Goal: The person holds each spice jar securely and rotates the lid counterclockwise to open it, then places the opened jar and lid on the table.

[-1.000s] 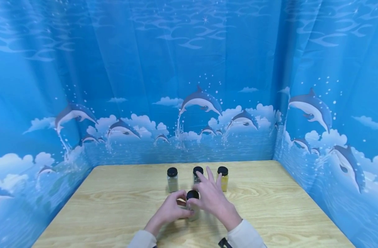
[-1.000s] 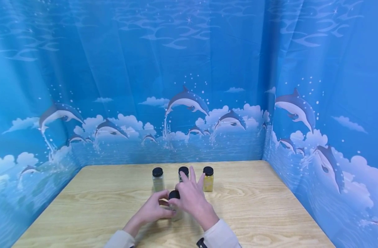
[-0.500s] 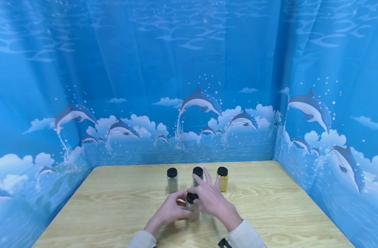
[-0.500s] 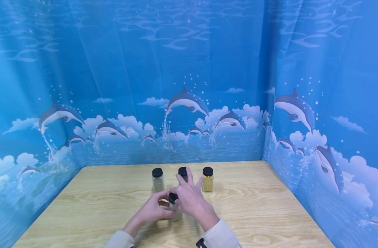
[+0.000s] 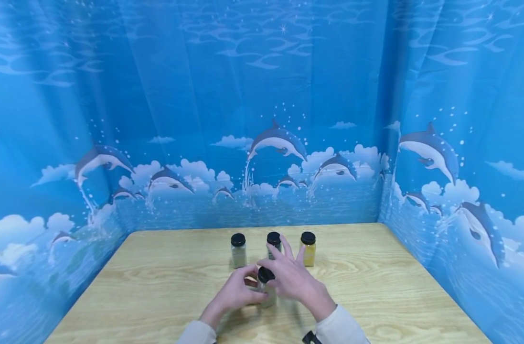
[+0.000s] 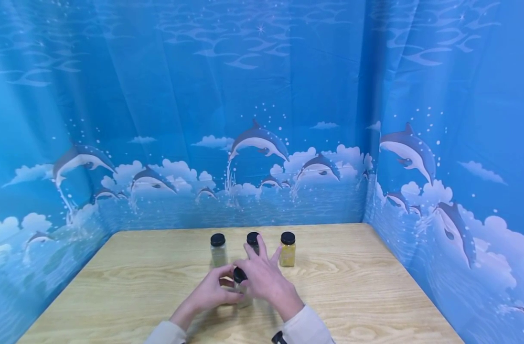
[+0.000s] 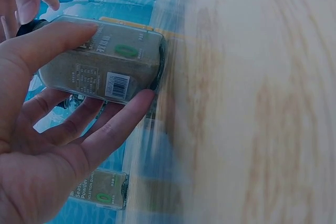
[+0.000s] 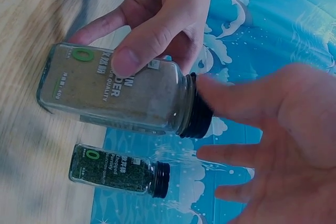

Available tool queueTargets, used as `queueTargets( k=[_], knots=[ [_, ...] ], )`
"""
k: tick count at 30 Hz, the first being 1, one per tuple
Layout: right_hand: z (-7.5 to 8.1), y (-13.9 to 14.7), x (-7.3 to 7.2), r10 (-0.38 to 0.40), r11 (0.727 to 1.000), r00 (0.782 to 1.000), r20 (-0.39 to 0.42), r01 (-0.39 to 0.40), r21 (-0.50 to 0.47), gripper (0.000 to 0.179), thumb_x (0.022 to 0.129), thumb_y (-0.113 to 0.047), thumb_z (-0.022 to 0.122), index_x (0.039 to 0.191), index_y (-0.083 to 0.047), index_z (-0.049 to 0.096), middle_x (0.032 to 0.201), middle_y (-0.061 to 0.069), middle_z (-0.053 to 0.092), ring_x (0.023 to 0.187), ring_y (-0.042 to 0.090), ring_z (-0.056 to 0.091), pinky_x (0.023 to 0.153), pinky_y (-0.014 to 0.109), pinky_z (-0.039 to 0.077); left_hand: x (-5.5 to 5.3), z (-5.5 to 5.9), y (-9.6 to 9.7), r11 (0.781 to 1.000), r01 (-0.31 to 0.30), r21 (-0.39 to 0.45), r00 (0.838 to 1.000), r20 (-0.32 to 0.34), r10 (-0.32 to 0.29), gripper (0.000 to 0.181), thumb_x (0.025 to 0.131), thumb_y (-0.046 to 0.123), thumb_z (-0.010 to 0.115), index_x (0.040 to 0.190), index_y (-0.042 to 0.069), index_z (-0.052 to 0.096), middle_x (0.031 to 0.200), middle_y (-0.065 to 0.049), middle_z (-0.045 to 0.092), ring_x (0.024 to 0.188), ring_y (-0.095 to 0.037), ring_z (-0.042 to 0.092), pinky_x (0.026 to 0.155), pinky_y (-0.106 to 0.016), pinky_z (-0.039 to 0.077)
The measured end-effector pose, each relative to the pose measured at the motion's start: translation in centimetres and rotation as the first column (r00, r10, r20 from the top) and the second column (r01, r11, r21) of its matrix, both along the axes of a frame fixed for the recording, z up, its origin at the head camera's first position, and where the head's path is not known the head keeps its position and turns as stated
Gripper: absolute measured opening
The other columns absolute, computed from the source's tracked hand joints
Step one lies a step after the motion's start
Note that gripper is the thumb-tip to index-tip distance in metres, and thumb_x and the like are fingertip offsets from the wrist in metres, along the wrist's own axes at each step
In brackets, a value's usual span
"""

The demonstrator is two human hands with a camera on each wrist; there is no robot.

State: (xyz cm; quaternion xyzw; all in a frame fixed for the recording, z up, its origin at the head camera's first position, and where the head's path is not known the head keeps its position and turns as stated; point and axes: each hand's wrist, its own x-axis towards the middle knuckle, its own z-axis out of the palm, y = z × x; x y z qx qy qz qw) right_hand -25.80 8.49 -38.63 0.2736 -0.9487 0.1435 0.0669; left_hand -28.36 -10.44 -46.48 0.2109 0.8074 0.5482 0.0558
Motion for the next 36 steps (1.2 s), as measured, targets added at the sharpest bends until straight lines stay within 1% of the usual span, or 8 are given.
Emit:
queueTargets(
  k=[3, 7, 11, 15, 21, 26, 32, 36],
  knots=[
    [-0.09, -0.03, -0.08, -0.001, 1.000, 1.000, -0.011, 0.001, -0.005, 0.051, 0.085, -0.033, 0.083, 0.132, -0.019, 0.068, 0.161, 0.019, 0.043, 0.155, 0.053, 0.017, 0.104, 0.095, 0.010, -0.02, -0.03, -0.01, 1.000, 0.006, 0.004, 1.000, 0.000, -0.006, 0.033, 0.077, 0.010, 0.087, 0.103, 0.008, 0.067, 0.107, -0.006, 0.068, 0.104, -0.023, 0.070, 0.088, -0.030, 0.061],
    [-0.34, -0.10, -0.41, -0.037, 0.999, 0.998, -0.054, 0.036, -0.027, 0.052, 0.084, -0.045, 0.083, 0.125, -0.016, 0.071, 0.158, 0.020, 0.046, 0.153, 0.055, 0.021, 0.103, 0.095, 0.013, -0.02, -0.11, 0.01, 0.999, 0.020, 0.027, 1.000, 0.003, -0.020, 0.031, 0.078, 0.009, 0.086, 0.101, 0.007, 0.066, 0.109, -0.007, 0.069, 0.105, -0.026, 0.071, 0.085, -0.027, 0.062],
    [-0.56, -0.15, -0.70, -0.077, 0.997, 0.991, -0.108, 0.073, -0.034, 0.050, 0.080, -0.052, 0.084, 0.113, -0.015, 0.074, 0.156, 0.020, 0.049, 0.152, 0.056, 0.024, 0.102, 0.095, 0.017, 0.01, -0.13, 0.03, 0.999, 0.025, 0.040, 1.000, 0.004, -0.026, 0.032, 0.077, 0.007, 0.086, 0.102, 0.007, 0.066, 0.109, -0.008, 0.070, 0.104, -0.025, 0.072, 0.082, -0.023, 0.062],
    [-0.63, -0.19, -0.77, -0.094, 0.995, 0.988, -0.123, 0.090, -0.035, 0.047, 0.077, -0.053, 0.086, 0.103, -0.015, 0.075, 0.155, 0.020, 0.050, 0.152, 0.056, 0.024, 0.103, 0.094, 0.016, -0.03, -0.11, 0.00, 0.999, 0.025, 0.032, 1.000, -0.002, -0.025, 0.032, 0.077, 0.008, 0.086, 0.102, 0.006, 0.066, 0.108, -0.008, 0.070, 0.103, -0.024, 0.072, 0.083, -0.021, 0.060],
    [-0.60, -0.19, -0.72, -0.083, 0.996, 0.988, -0.134, 0.080, -0.030, 0.042, 0.079, -0.046, 0.086, 0.106, -0.015, 0.077, 0.155, 0.018, 0.051, 0.153, 0.055, 0.021, 0.103, 0.094, 0.016, -0.04, -0.04, 0.04, 1.000, 0.016, 0.018, 1.000, -0.001, -0.016, 0.032, 0.076, 0.009, 0.087, 0.101, 0.007, 0.066, 0.109, -0.007, 0.070, 0.104, -0.024, 0.071, 0.085, -0.023, 0.061],
    [-0.48, -0.19, -0.59, -0.055, 0.999, 0.993, -0.108, 0.055, -0.004, 0.035, 0.081, -0.035, 0.087, 0.111, -0.021, 0.076, 0.156, 0.018, 0.049, 0.154, 0.054, 0.019, 0.102, 0.095, 0.015, -0.03, 0.02, 0.06, 1.000, 0.006, -0.003, 1.000, -0.006, -0.006, 0.033, 0.076, 0.010, 0.088, 0.101, 0.008, 0.067, 0.109, -0.006, 0.070, 0.104, -0.021, 0.069, 0.088, -0.027, 0.060],
    [-0.28, -0.17, -0.36, -0.027, 0.999, 0.998, -0.060, 0.029, 0.024, 0.042, 0.080, -0.016, 0.085, 0.120, -0.024, 0.074, 0.160, 0.016, 0.046, 0.155, 0.055, 0.016, 0.103, 0.095, 0.012, 0.04, 0.09, 0.03, 1.000, 0.004, 0.008, 1.000, 0.012, -0.004, 0.037, 0.076, 0.009, 0.087, 0.107, 0.008, 0.067, 0.111, -0.007, 0.070, 0.104, -0.023, 0.069, 0.090, -0.032, 0.061],
    [-0.23, -0.15, -0.23, -0.020, 1.000, 0.999, -0.029, 0.021, 0.024, 0.048, 0.080, -0.009, 0.083, 0.123, -0.026, 0.073, 0.163, 0.014, 0.042, 0.156, 0.054, 0.013, 0.103, 0.095, 0.009, 0.04, -0.01, 0.03, 1.000, 0.005, 0.016, 1.000, 0.017, -0.005, 0.041, 0.076, 0.008, 0.087, 0.112, 0.008, 0.068, 0.112, -0.007, 0.069, 0.105, -0.024, 0.069, 0.090, -0.034, 0.062]
  ],
)
